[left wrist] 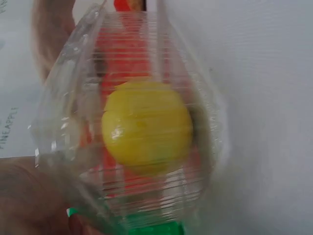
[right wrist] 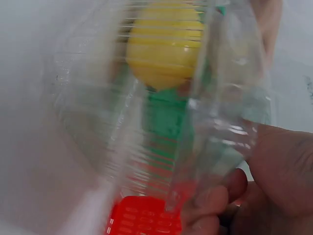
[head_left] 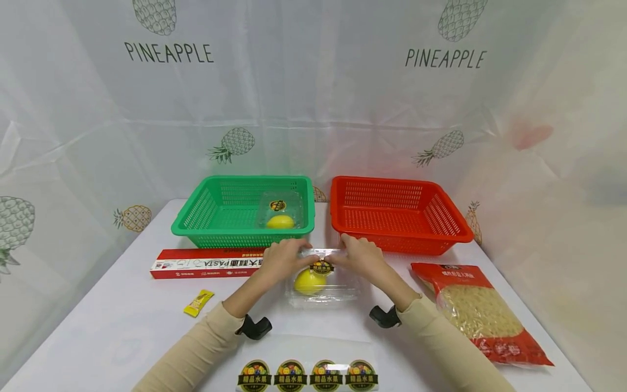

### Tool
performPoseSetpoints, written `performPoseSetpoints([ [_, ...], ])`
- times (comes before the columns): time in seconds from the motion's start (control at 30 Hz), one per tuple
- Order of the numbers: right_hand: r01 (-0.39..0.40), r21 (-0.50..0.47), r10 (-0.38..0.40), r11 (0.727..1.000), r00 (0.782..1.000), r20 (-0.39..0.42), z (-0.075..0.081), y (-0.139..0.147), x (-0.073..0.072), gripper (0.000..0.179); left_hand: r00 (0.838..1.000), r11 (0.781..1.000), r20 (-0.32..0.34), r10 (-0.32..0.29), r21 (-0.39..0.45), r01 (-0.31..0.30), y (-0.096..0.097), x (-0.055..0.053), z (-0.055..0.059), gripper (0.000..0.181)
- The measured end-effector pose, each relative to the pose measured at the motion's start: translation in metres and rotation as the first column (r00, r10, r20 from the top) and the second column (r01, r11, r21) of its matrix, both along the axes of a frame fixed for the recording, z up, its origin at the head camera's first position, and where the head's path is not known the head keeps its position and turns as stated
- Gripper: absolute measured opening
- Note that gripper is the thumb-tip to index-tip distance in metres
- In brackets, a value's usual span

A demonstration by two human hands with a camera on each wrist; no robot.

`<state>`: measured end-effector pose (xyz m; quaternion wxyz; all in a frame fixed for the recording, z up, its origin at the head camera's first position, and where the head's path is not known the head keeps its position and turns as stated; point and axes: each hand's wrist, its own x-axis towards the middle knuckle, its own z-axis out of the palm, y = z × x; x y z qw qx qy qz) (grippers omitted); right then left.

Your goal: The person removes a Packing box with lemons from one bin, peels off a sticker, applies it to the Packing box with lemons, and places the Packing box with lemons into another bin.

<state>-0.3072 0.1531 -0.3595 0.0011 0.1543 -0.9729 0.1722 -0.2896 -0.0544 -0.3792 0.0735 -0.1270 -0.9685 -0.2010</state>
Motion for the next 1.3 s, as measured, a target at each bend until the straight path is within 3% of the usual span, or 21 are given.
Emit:
performPoseSetpoints([
  [0.1, -0.044, -0.072, 0.048, 0.996, 0.997, 0.063, 0.001, 0.006, -0.001, 0.051, 0.997, 0.999, 0.067, -0.043, 0.032, 0.041, -0.004, -0.002, 0.003, 0.045],
  [0.23, -0.075, -0.122, 0.091, 0.99, 0.987, 0.131, 0.001, 0.013, -0.003, 0.06, 0.981, 0.994, 0.172, -0.092, 0.081, 0.079, -0.008, -0.001, 0.009, 0.055],
  [0.33, -0.079, -0.119, 0.098, 0.99, 0.983, 0.158, 0.0, 0.015, -0.002, 0.067, 0.967, 0.992, 0.233, -0.104, 0.089, 0.085, -0.009, 0.0, 0.011, 0.066],
  [0.43, -0.068, -0.084, 0.08, 0.994, 0.985, 0.152, 0.001, 0.013, 0.001, 0.076, 0.965, 0.995, 0.244, -0.093, 0.058, 0.081, -0.007, 0.002, 0.011, 0.074],
  [0.63, -0.064, -0.039, 0.068, 0.997, 0.991, 0.111, 0.002, 0.008, 0.006, 0.089, 0.973, 0.998, 0.221, -0.068, 0.008, 0.068, -0.005, 0.006, 0.011, 0.08],
  [0.77, -0.082, -0.06, 0.087, 0.995, 0.992, 0.095, 0.001, 0.009, 0.004, 0.082, 0.977, 0.997, 0.2, -0.075, 0.01, 0.074, -0.006, 0.005, 0.01, 0.074],
  [0.9, -0.086, -0.07, 0.089, 0.994, 0.995, 0.044, -0.002, 0.009, 0.001, 0.067, 0.989, 0.997, 0.131, -0.074, -0.001, 0.075, -0.006, 0.001, 0.006, 0.062],
  [1.03, -0.042, -0.016, 0.043, 0.999, 0.999, 0.004, -0.002, 0.003, 0.001, 0.055, 0.998, 0.999, 0.059, -0.033, -0.023, 0.035, -0.002, -0.001, 0.002, 0.052],
  [1.17, 0.014, 0.064, -0.011, 0.998, 0.999, -0.035, -0.002, -0.004, 0.001, 0.056, 1.0, 0.999, 0.017, 0.018, -0.049, -0.017, 0.002, 0.0, 0.001, 0.048],
  [1.3, 0.029, 0.085, -0.025, 0.996, 0.999, -0.047, -0.002, -0.006, 0.002, 0.059, 0.999, 0.998, -0.002, 0.037, -0.058, -0.038, 0.004, 0.001, 0.001, 0.048],
])
